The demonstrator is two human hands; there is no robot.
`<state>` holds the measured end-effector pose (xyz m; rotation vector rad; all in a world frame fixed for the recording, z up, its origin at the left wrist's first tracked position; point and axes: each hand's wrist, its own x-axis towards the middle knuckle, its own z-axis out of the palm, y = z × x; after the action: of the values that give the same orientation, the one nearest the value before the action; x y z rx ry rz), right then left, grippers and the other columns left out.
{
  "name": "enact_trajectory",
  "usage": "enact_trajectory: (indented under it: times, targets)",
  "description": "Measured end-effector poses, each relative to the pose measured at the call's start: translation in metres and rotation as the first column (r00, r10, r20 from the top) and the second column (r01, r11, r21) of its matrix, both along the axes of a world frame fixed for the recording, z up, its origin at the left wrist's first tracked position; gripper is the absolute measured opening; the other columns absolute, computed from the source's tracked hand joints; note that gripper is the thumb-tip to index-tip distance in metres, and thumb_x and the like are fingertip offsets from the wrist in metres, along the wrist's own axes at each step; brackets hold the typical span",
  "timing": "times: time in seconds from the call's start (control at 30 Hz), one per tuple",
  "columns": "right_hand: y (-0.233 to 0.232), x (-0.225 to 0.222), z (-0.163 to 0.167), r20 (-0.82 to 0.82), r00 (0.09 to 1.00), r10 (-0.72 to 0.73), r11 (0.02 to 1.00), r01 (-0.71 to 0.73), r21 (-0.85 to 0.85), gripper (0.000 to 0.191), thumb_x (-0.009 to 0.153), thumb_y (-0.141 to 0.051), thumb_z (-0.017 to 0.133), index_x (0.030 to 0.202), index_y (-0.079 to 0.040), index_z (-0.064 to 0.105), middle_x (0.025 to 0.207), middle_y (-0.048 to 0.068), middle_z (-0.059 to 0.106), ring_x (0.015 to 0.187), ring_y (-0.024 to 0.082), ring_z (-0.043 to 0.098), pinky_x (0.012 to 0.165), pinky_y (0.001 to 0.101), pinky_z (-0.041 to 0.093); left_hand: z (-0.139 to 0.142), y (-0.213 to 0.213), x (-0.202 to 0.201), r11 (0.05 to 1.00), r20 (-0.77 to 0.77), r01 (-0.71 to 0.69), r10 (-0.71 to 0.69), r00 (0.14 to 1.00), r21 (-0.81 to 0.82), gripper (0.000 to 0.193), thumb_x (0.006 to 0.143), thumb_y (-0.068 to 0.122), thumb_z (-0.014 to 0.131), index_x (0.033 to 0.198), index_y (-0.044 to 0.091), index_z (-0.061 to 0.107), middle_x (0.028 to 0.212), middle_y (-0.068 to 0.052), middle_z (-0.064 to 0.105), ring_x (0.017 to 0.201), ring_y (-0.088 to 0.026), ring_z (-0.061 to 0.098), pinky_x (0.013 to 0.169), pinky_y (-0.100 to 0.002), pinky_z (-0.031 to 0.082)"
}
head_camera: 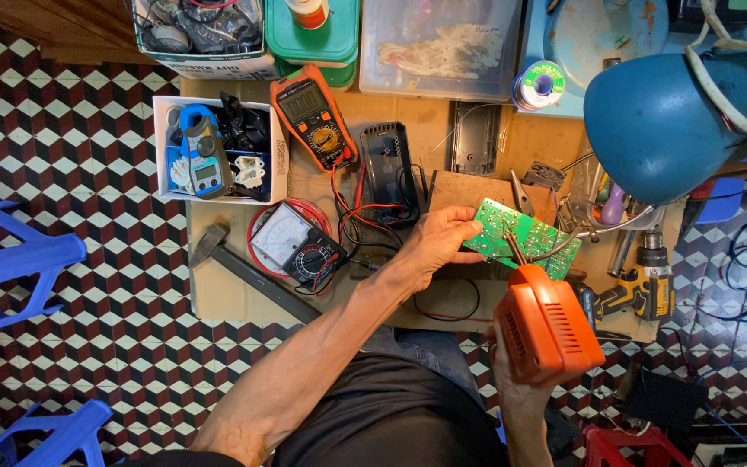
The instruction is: The person solders components on a green circuit board at a workbench, using a hot air gun and soldering iron on the board's underside. They periodically flip the board, reposition it under the lamp, and handle a power supply module and wires between soldering passes.
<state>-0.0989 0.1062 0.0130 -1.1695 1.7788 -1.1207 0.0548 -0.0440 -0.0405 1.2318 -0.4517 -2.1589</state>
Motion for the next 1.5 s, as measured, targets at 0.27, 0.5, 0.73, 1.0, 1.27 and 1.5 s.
enact_trajectory:
  times: [0.27, 0.5, 0.73, 1.0, 1.27, 1.5]
  targets:
    - [0.01, -0.016, 0.004, 0.07, 0.953, -0.296, 0.954, 0.298, -0.025, 0.049, 0.091, -0.007, 0.073, 0.137, -0.002, 0.054, 0.098, 0.008, 0.067, 0.073, 0.013, 0.063, 0.064, 0.0251, 0.052, 0.001, -0.001, 0.0, 1.0, 0.005, 0.01, -0.01, 1.0, 0.0, 0.045, 0.097, 0.017, 0.061, 0.136, -0.004, 0.053, 0.127, -0.015, 0.065, 0.108, -0.02, 0.068, 0.087, -0.037, 0.063]
    - [0.034, -0.035, 0.01, 0.071, 0.813, -0.578, 0.804, 0.583, -0.115, 0.044, 0.091, -0.008, 0.073, 0.132, -0.003, 0.058, 0.092, 0.008, 0.068, 0.068, 0.012, 0.062, 0.061, 0.0252, 0.05, 0.006, 0.003, 0.004, 0.998, 0.033, 0.054, -0.052, 0.998, -0.044, 0.042, 0.096, 0.018, 0.063, 0.132, -0.003, 0.058, 0.122, -0.011, 0.068, 0.107, -0.018, 0.068, 0.086, -0.037, 0.063]
    - [0.057, -0.048, 0.013, 0.088, 0.74, -0.667, 0.731, 0.673, -0.114, 0.038, 0.091, -0.01, 0.073, 0.127, -0.003, 0.061, 0.086, 0.007, 0.068, 0.064, 0.012, 0.061, 0.058, 0.0253, 0.049, 0.003, 0.01, 0.019, 0.98, -0.129, 0.123, -0.145, 0.981, -0.159, 0.042, 0.106, 0.026, 0.049, 0.137, -0.001, 0.058, 0.125, -0.008, 0.069, 0.11, -0.017, 0.07, 0.091, -0.032, 0.061]
    - [0.059, -0.052, 0.017, 0.078, 0.778, -0.623, 0.773, 0.628, -0.092, 0.032, 0.092, -0.012, 0.072, 0.121, -0.003, 0.065, 0.079, 0.005, 0.069, 0.059, 0.011, 0.059, 0.054, 0.0254, 0.048, -0.01, 0.006, 0.015, 0.934, 0.054, 0.184, -0.176, 0.983, -0.307, 0.034, 0.101, 0.016, 0.06, 0.128, -0.004, 0.063, 0.114, -0.011, 0.073, 0.099, -0.017, 0.073, 0.086, -0.032, 0.064]
    - [0.038, -0.038, 0.048, -0.108, 0.949, -0.296, 0.954, 0.299, 0.017, 0.026, 0.092, -0.014, 0.072, 0.116, -0.003, 0.069, 0.072, 0.004, 0.069, 0.054, 0.011, 0.058, 0.05, 0.0256, 0.046, -0.025, 0.002, 0.009, 0.952, -0.016, 0.097, -0.106, 0.994, -0.292, 0.033, 0.102, 0.016, 0.059, 0.126, -0.005, 0.064, 0.112, -0.011, 0.074, 0.097, -0.016, 0.072, 0.08, -0.031, 0.064]
    - [-0.002, -0.008, 0.074, -0.037, 0.985, -0.166, 0.932, 0.169, 0.321, 0.02, 0.093, -0.014, 0.071, 0.109, -0.002, 0.072, 0.068, 0.005, 0.069, 0.056, 0.011, 0.062, 0.052, 0.0264, 0.05, -0.031, 0.002, 0.013, 0.948, -0.064, 0.07, -0.094, 0.994, -0.309, 0.033, 0.104, 0.016, 0.056, 0.13, -0.004, 0.063, 0.115, -0.009, 0.074, 0.099, -0.013, 0.071, 0.081, -0.029, 0.063]
